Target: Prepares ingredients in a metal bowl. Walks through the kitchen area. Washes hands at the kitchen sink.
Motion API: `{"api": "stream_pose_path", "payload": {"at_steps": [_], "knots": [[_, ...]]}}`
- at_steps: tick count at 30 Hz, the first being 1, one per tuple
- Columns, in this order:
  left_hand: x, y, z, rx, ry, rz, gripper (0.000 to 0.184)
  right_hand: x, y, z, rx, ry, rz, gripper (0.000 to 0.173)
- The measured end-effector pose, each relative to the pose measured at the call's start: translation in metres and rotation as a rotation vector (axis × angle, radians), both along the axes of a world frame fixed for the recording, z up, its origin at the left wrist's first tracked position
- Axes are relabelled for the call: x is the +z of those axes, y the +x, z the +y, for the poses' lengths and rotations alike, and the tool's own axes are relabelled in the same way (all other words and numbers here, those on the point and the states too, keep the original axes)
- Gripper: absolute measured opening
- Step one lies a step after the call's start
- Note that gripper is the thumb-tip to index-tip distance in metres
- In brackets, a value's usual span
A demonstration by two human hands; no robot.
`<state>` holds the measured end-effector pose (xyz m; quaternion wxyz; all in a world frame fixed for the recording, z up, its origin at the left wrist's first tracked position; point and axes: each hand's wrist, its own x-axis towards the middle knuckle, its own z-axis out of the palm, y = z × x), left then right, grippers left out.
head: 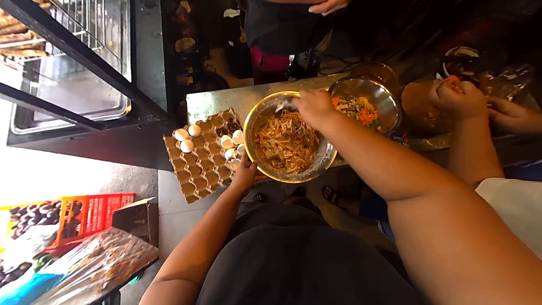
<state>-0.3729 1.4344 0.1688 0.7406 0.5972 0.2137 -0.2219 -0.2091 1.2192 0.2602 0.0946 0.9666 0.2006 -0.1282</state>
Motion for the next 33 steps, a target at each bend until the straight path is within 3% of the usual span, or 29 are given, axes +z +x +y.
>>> {"api": "stream_pose_path", "payload": {"at_steps": [3, 6, 8, 12, 16, 21, 24, 27, 30, 33], "knots": [[0.003, 0.001, 0.002, 0.047, -0.063, 0.024, 0.063, -0.028, 0.005, -0.012, -0.034, -0.046, 0.041, 0.037], [0.005, -0.001, 0.0, 0.094, -0.103, 0.042, 0.066, -0.02, -0.014, -0.03, -0.122, -0.213, 0.167, 0.024], [0.004, -0.002, 0.0, 0.105, -0.12, 0.047, 0.067, -0.012, -0.029, -0.046, -0.134, -0.289, 0.258, 0.026], [0.005, -0.001, 0.001, 0.068, -0.121, 0.06, 0.067, -0.019, -0.066, -0.073, -0.121, -0.22, 0.266, 0.024], [0.004, -0.001, 0.002, 0.05, -0.117, 0.071, 0.067, 0.015, -0.082, -0.058, -0.184, -0.139, 0.263, 0.028], [0.009, -0.004, 0.003, 0.025, -0.091, 0.065, 0.066, 0.053, -0.053, -0.026, -0.122, -0.104, 0.134, 0.029], [0.012, -0.005, 0.003, 0.031, -0.084, 0.054, 0.066, 0.034, -0.026, -0.005, -0.089, -0.173, -0.005, 0.025], [0.006, -0.006, 0.003, 0.047, -0.101, 0.049, 0.069, -0.009, -0.004, -0.016, -0.021, -0.25, 0.042, 0.039], [-0.002, -0.004, 0.005, 0.061, -0.15, 0.048, 0.072, -0.031, -0.009, -0.05, 0.069, -0.238, 0.118, 0.028], [-0.002, -0.002, 0.005, 0.077, -0.172, 0.067, 0.072, -0.028, -0.035, -0.075, 0.086, -0.212, 0.167, 0.029]]}}
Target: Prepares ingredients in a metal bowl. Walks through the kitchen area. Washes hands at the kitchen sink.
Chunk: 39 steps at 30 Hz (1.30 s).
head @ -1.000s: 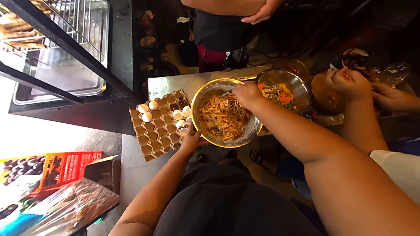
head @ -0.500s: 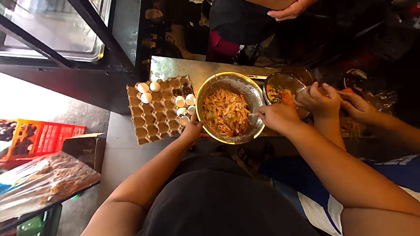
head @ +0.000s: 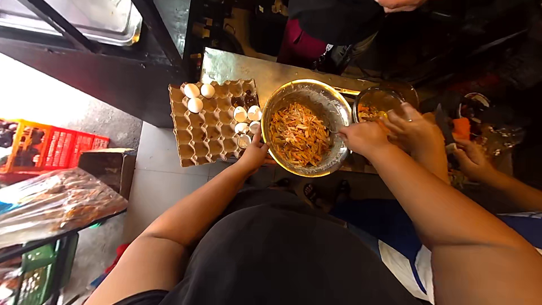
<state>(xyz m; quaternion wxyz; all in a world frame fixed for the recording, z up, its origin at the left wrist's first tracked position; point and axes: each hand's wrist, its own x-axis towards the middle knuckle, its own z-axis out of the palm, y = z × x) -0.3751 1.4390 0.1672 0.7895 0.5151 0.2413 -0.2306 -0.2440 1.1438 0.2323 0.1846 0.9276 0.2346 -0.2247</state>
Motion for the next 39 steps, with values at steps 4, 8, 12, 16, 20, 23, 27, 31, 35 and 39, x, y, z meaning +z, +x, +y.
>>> {"api": "stream_pose_path", "payload": {"at_steps": [4, 8, 12, 16, 20, 23, 27, 31, 35, 39], "knots": [[-0.001, 0.0, -0.002, 0.006, 0.004, -0.005, 0.071, 0.0, -0.047, -0.009, -0.209, 0.101, 0.03, 0.028], [-0.002, 0.0, 0.0, -0.014, -0.013, -0.016, 0.073, 0.033, -0.057, 0.01, -0.313, 0.111, 0.019, 0.027], [0.001, 0.002, -0.001, -0.021, -0.007, -0.012, 0.072, 0.082, -0.049, 0.043, -0.218, 0.12, -0.033, 0.026], [0.002, 0.001, -0.001, -0.014, 0.001, 0.003, 0.073, 0.084, -0.024, 0.078, -0.207, -0.084, -0.114, 0.026], [0.001, 0.001, 0.0, -0.011, 0.0, -0.002, 0.072, 0.034, -0.012, 0.072, -0.285, -0.344, 0.016, 0.017], [0.0, 0.002, 0.001, -0.025, -0.016, -0.004, 0.073, 0.017, -0.021, 0.046, -0.229, -0.249, 0.122, 0.022], [0.004, 0.003, 0.004, -0.066, -0.016, 0.002, 0.073, 0.007, -0.059, 0.044, -0.34, -0.033, 0.234, 0.027], [0.002, 0.006, 0.003, -0.085, 0.0, 0.006, 0.074, -0.004, -0.058, 0.039, -0.569, 0.253, 0.382, 0.034], [0.0, 0.005, 0.004, -0.1, 0.017, 0.012, 0.074, 0.019, -0.029, 0.021, -0.604, 0.437, 0.405, 0.03], [0.0, 0.007, 0.004, -0.115, 0.036, 0.004, 0.074, 0.047, 0.009, 0.017, -0.527, 0.403, 0.317, 0.029]]}}
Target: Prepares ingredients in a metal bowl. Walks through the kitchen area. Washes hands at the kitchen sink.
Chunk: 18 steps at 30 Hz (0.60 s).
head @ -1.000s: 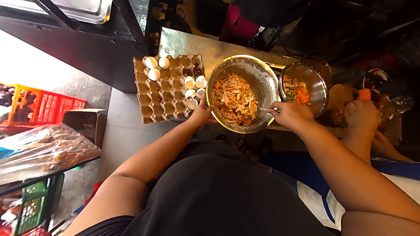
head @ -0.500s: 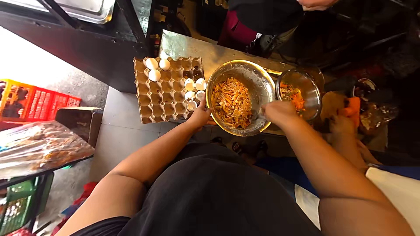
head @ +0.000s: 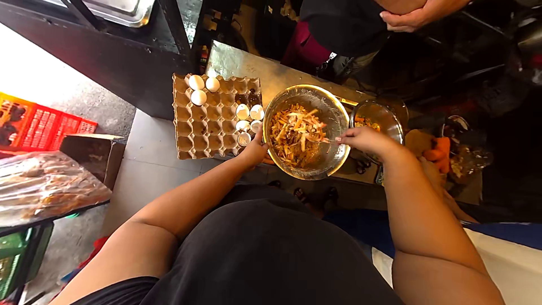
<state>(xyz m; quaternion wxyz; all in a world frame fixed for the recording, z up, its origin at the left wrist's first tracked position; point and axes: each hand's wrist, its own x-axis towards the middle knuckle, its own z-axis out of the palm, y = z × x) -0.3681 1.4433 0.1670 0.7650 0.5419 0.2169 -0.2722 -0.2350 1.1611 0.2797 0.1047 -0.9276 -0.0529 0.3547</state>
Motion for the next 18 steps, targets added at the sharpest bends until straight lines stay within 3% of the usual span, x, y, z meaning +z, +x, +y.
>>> {"api": "stream_pose_path", "payload": {"at_steps": [2, 5, 9, 11, 14, 18], "knots": [[0.001, 0.0, 0.001, 0.0, -0.002, 0.002, 0.074, 0.02, 0.013, 0.013, 0.103, -0.117, -0.048, 0.03], [0.001, 0.0, 0.002, 0.014, -0.013, -0.001, 0.074, 0.051, 0.012, 0.043, 0.261, -0.483, -0.094, 0.034], [0.0, -0.001, 0.001, 0.028, -0.034, 0.0, 0.074, 0.015, -0.007, 0.048, 0.256, -0.747, -0.065, 0.034], [0.001, 0.0, 0.0, 0.041, -0.048, 0.009, 0.074, -0.008, -0.013, 0.035, 0.327, -0.689, -0.017, 0.031], [0.001, -0.001, 0.001, 0.043, -0.039, 0.019, 0.073, -0.044, -0.037, 0.025, 0.35, -0.433, 0.039, 0.029], [-0.001, 0.0, 0.0, 0.02, -0.026, -0.008, 0.073, -0.057, -0.075, 0.059, 0.114, -0.242, 0.082, 0.036]]}}
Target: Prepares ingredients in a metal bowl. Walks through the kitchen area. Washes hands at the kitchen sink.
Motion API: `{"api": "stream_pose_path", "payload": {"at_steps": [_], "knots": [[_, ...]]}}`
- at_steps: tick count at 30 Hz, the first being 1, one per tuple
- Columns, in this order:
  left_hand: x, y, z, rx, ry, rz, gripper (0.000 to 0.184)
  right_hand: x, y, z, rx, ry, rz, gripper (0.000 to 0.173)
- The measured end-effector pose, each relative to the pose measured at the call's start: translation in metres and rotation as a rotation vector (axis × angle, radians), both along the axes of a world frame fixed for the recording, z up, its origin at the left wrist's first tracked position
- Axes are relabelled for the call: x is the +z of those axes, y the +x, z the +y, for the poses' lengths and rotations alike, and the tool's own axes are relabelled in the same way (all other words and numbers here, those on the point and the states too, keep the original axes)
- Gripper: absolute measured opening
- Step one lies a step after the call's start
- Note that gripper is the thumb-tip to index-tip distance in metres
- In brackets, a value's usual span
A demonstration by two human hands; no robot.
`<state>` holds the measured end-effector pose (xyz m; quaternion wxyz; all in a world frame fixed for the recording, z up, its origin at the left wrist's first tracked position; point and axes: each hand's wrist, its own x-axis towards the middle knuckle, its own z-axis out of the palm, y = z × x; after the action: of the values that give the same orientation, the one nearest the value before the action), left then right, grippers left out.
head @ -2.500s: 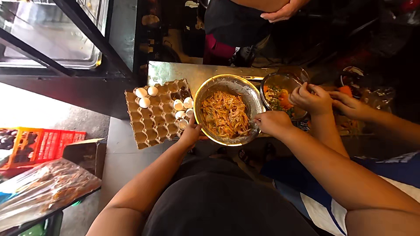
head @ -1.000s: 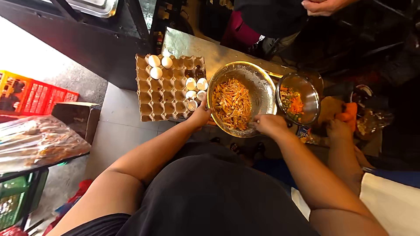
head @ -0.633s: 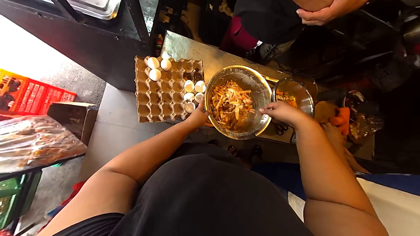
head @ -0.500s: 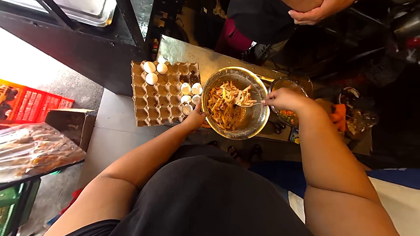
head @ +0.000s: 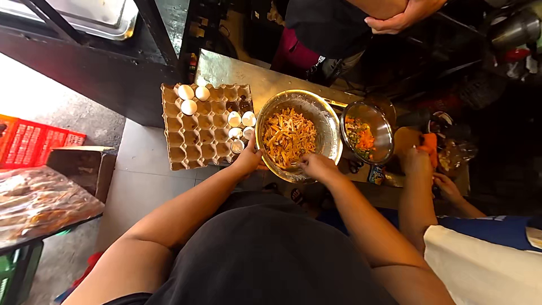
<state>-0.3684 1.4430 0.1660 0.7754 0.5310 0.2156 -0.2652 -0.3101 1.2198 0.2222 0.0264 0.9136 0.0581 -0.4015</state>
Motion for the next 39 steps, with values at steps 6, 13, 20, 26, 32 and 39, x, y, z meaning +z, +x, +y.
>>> {"api": "stream_pose_path", "payload": {"at_steps": [6, 13, 20, 26, 32, 39], "knots": [[0.0, -0.002, 0.004, -0.022, 0.026, -0.013, 0.072, -0.022, 0.0, -0.011, -0.355, 0.408, 0.006, 0.037], [0.008, -0.007, 0.003, -0.031, 0.062, -0.007, 0.071, 0.017, 0.023, -0.05, -0.59, 0.632, 0.049, 0.026], [0.009, -0.008, 0.002, -0.027, 0.073, 0.002, 0.068, 0.04, 0.04, -0.038, -0.374, 0.553, -0.151, 0.03], [0.011, -0.009, 0.001, -0.02, 0.093, -0.011, 0.069, 0.045, 0.052, 0.008, -0.213, 0.165, -0.339, 0.031], [0.009, -0.005, 0.001, 0.006, 0.063, -0.03, 0.07, 0.061, 0.071, -0.011, -0.196, -0.019, -0.344, 0.033], [0.005, -0.004, 0.0, 0.013, 0.072, -0.037, 0.068, 0.07, 0.037, 0.04, -0.078, 0.126, -0.412, 0.027]]}}
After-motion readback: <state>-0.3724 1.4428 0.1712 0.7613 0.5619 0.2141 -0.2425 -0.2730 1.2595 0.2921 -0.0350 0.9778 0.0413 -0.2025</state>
